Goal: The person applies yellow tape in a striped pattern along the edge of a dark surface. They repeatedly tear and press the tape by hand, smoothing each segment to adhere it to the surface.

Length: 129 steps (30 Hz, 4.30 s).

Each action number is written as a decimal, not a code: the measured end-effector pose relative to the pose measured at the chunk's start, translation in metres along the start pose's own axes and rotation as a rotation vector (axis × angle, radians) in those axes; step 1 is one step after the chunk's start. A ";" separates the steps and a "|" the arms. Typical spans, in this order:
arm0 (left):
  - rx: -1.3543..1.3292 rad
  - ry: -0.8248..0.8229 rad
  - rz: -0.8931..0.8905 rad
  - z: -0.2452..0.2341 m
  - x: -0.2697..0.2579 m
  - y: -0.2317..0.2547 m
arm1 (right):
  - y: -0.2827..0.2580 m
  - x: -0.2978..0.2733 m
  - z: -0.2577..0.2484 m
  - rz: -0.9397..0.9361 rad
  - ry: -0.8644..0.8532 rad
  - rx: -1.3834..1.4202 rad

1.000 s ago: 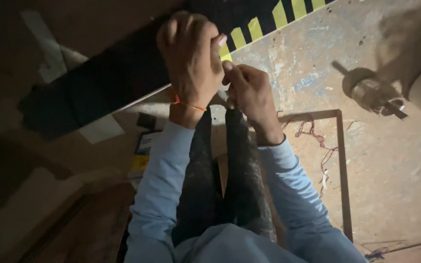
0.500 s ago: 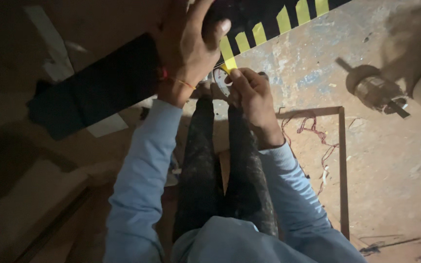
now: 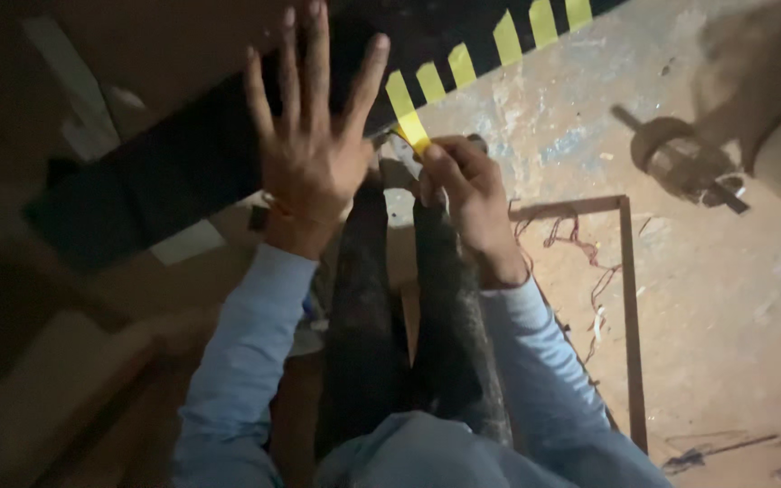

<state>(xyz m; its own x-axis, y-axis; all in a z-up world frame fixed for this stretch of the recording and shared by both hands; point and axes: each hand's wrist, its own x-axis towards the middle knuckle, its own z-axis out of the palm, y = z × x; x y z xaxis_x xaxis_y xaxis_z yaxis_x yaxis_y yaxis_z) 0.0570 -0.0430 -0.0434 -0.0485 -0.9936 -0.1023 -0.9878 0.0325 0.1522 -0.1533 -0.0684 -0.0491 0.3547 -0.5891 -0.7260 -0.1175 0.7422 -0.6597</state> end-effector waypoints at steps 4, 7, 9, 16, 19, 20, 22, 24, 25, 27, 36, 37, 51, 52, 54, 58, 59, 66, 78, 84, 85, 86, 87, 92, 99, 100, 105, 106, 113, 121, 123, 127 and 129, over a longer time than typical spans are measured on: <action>0.076 0.188 0.002 0.029 0.002 0.004 | -0.004 -0.004 -0.001 -0.051 0.023 -0.050; 0.113 0.253 0.064 0.041 0.000 -0.005 | -0.001 0.000 0.002 -0.069 0.038 -0.043; 0.127 0.259 0.074 0.042 0.000 -0.006 | 0.001 0.006 0.000 -0.056 0.025 -0.013; 0.100 0.230 0.059 0.040 -0.008 -0.001 | 0.010 0.011 -0.009 -0.127 -0.033 -0.079; 0.080 0.266 0.077 0.044 -0.006 -0.002 | 0.010 0.016 -0.014 -0.137 -0.047 -0.107; 0.047 0.268 0.070 0.045 -0.007 -0.001 | 0.011 0.018 -0.014 -0.140 -0.047 -0.109; -0.037 0.254 0.034 0.046 -0.012 0.000 | 0.013 0.019 -0.013 -0.138 -0.052 -0.109; -0.068 0.272 0.022 0.049 -0.015 0.000 | 0.015 0.020 -0.011 -0.132 -0.051 -0.100; -0.047 0.305 0.035 0.051 -0.015 0.000 | 0.016 0.019 -0.010 -0.127 -0.052 -0.092; -0.029 0.332 0.047 0.055 -0.015 0.001 | 0.016 0.016 -0.009 -0.113 -0.052 -0.072; 0.022 0.336 0.087 0.066 -0.017 -0.006 | 0.019 0.023 -0.001 -0.037 0.048 -0.009; 0.014 0.331 0.078 0.065 -0.018 -0.005 | 0.018 0.024 0.000 -0.056 0.061 -0.024; -0.233 0.192 0.067 0.020 -0.008 -0.003 | 0.010 0.040 0.017 -0.018 0.146 -0.021; -0.226 0.194 0.069 0.021 -0.008 -0.003 | 0.010 0.041 0.017 -0.003 0.150 -0.045; -0.198 0.195 0.072 0.026 -0.009 -0.003 | 0.014 0.042 0.018 0.029 0.163 -0.089; -0.208 0.178 0.063 0.029 0.001 -0.001 | 0.019 0.050 0.017 0.035 0.160 -0.034; -0.223 0.126 0.028 0.027 0.004 0.001 | 0.020 0.051 0.016 0.035 0.154 -0.041; -0.244 -0.244 -0.231 0.024 0.026 0.021 | 0.024 0.056 0.014 0.042 0.104 0.006; 0.012 0.017 -0.010 0.024 0.035 0.013 | 0.129 0.034 0.078 0.563 -0.141 0.773; -0.138 -0.150 0.014 0.004 0.012 0.014 | 0.161 -0.019 0.049 0.480 0.009 0.712; -0.143 -0.115 0.035 0.005 0.017 0.010 | 0.150 -0.015 0.037 0.516 0.084 0.669; -0.147 -0.080 0.057 0.010 0.020 0.004 | 0.140 -0.008 0.026 0.549 0.161 0.627; -0.128 -0.066 0.072 0.016 0.018 0.000 | 0.134 -0.013 0.022 0.602 0.253 0.591; -0.170 0.025 0.161 0.016 0.006 -0.008 | 0.108 -0.044 0.023 0.211 0.205 0.461; -0.559 -0.020 -0.067 -0.031 -0.054 -0.003 | 0.079 -0.074 0.026 -0.252 -0.052 0.193; -0.495 0.011 -0.091 -0.027 -0.059 -0.003 | 0.078 -0.079 0.026 -0.192 -0.005 0.196; -0.138 0.072 -0.054 0.023 -0.033 -0.009 | 0.069 -0.065 0.011 -0.082 0.153 0.178; -0.077 0.143 -0.037 0.031 -0.031 -0.008 | 0.071 -0.065 0.009 -0.069 0.174 0.161; 0.017 0.260 -0.005 0.046 -0.033 -0.006 | 0.078 -0.069 0.004 -0.043 0.206 0.158; 0.007 0.366 0.025 0.053 -0.034 -0.007 | 0.057 -0.068 0.003 -0.128 0.149 0.142; 0.017 0.336 0.017 0.048 -0.033 -0.006 | 0.051 -0.066 0.002 -0.113 0.144 0.072; -0.103 0.273 -0.106 0.027 -0.029 0.001 | 0.040 -0.063 0.003 -0.240 0.038 0.036; -0.292 0.274 -0.163 0.016 -0.030 0.011 | 0.036 -0.062 0.002 -0.249 0.027 -0.035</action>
<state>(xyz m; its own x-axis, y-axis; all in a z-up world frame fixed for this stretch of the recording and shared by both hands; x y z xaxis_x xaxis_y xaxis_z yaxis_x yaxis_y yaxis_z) 0.0451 -0.0108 -0.0541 0.1843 -0.9766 0.1104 -0.8941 -0.1199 0.4316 -0.1774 -0.0046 -0.0271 0.3517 -0.7614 -0.5447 -0.0616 0.5618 -0.8250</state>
